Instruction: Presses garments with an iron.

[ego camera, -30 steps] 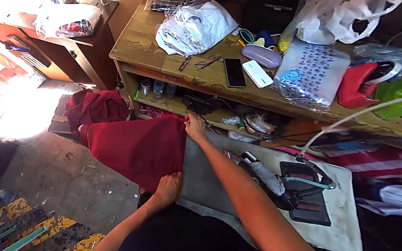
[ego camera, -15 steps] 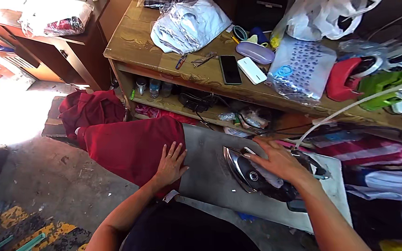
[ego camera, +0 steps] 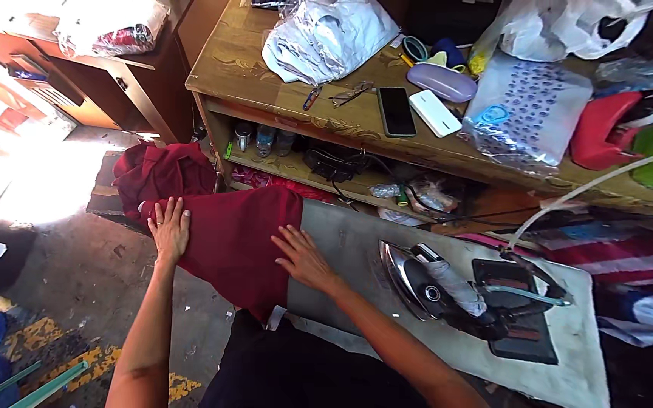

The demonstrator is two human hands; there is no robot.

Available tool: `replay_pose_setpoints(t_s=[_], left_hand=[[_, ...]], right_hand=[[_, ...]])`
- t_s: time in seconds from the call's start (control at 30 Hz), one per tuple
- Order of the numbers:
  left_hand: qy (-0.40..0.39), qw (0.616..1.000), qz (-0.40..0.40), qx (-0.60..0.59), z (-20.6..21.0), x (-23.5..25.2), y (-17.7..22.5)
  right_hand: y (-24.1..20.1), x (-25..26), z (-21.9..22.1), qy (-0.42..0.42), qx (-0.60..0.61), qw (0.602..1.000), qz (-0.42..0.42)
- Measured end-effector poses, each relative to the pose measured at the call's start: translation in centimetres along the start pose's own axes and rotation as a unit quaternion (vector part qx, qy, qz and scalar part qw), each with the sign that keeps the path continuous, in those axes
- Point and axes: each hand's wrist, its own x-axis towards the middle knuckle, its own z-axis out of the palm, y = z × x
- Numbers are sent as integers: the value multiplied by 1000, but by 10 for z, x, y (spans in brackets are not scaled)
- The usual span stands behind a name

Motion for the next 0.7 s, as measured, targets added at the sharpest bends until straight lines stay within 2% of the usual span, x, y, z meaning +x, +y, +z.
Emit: replay_pose_setpoints(t_s=[0.07, 0.13, 0.23, 0.3, 0.33, 0.43, 0.5, 0.53, 0.6, 0.63, 0.7], left_hand=[[-12, 1000, -8, -23, -3, 7, -27], [-14, 1000, 2, -28, -4, 7, -41], [34, 999, 11, -31, -4, -1, -46], [83, 996, 18, -30, -4, -10, -40], [107, 994, 27, -23, -4, -13, -33], [144, 987, 77, 0, -7, -17, 10], [98, 988, 117, 8, -4, -15, 47], [51, 990, 133, 21, 1, -12, 62], [-83, 987, 130, 37, 5, -1, 80], [-120, 986, 112, 8, -2, 4, 82], [-60, 991, 83, -87, -23, 9, 70]], right_hand=[[-7, 5, 8, -34, -18, 999, -14], [-10, 1, -4, -38, -4, 999, -20], [2, -29, -65, 29, -45, 998, 13], [28, -63, -127, 79, -120, 985, 92], [45, -83, -155, 73, -146, 976, 144], [94, -142, -203, -42, -131, 945, 298], [115, -161, -203, -101, -51, 939, 325], [120, -167, -198, -105, -19, 941, 322], [126, -174, -186, -76, 15, 947, 311], [127, -175, -182, -56, 25, 949, 308], [122, -173, -174, -23, 28, 950, 309]])
